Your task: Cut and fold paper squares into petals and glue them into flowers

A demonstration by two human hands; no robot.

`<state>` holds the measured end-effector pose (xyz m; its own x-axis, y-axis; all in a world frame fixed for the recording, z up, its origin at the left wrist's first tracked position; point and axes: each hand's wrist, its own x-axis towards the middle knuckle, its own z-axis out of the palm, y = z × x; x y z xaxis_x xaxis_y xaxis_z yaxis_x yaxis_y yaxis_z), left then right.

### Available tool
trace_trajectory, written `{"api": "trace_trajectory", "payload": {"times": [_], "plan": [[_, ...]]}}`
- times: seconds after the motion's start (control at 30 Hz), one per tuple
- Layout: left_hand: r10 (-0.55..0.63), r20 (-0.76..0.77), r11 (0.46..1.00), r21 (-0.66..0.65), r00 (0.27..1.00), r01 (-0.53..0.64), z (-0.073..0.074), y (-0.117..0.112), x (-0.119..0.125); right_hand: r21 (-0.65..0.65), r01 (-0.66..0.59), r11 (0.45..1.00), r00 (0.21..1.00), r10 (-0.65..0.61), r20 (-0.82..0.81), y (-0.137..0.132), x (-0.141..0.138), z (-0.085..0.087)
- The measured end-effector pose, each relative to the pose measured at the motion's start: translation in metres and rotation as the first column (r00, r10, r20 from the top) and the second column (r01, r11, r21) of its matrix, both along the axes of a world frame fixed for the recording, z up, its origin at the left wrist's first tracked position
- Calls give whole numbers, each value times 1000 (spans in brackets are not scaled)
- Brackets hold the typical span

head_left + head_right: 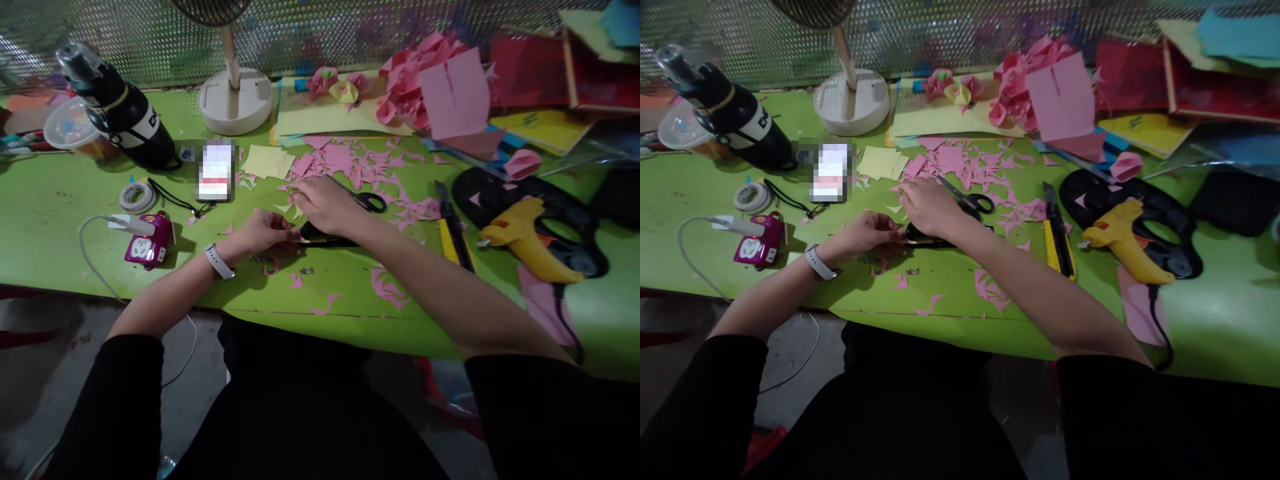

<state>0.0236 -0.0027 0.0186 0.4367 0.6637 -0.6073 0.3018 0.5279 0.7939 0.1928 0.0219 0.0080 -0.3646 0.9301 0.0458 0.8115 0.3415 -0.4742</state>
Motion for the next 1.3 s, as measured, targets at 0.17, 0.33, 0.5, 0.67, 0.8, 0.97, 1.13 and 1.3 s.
{"api": "trace_trajectory", "payload": {"times": [0.17,0.33,0.5,0.67,0.8,0.97,1.13,1.3], "plan": [[-8,20,1000,-11,1000,8,-2,0,-1,-1,-11,1000,1000,11,-13,1,0,-2],[-8,60,1000,-20,998,10,-6,1,-3,17,-21,1000,1000,21,-7,3,2,-5],[-21,38,999,-28,999,22,-5,1,-3,27,-18,999,999,19,-34,3,2,-7],[-13,38,1000,-16,999,14,-5,2,-3,17,-22,1000,1000,22,-16,2,1,-5],[-7,36,1000,-24,999,8,-6,2,-3,24,-26,999,999,26,-20,2,1,-4],[-11,28,1000,-19,1000,11,-3,1,-2,25,-28,999,999,29,-38,2,1,-5],[3,2,1000,-10,1000,-3,-1,0,-1,21,-37,999,999,38,-33,2,1,-5],[-8,17,1000,-3,1000,8,-4,1,-2,18,-26,1000,999,26,-18,1,0,-4]]}}
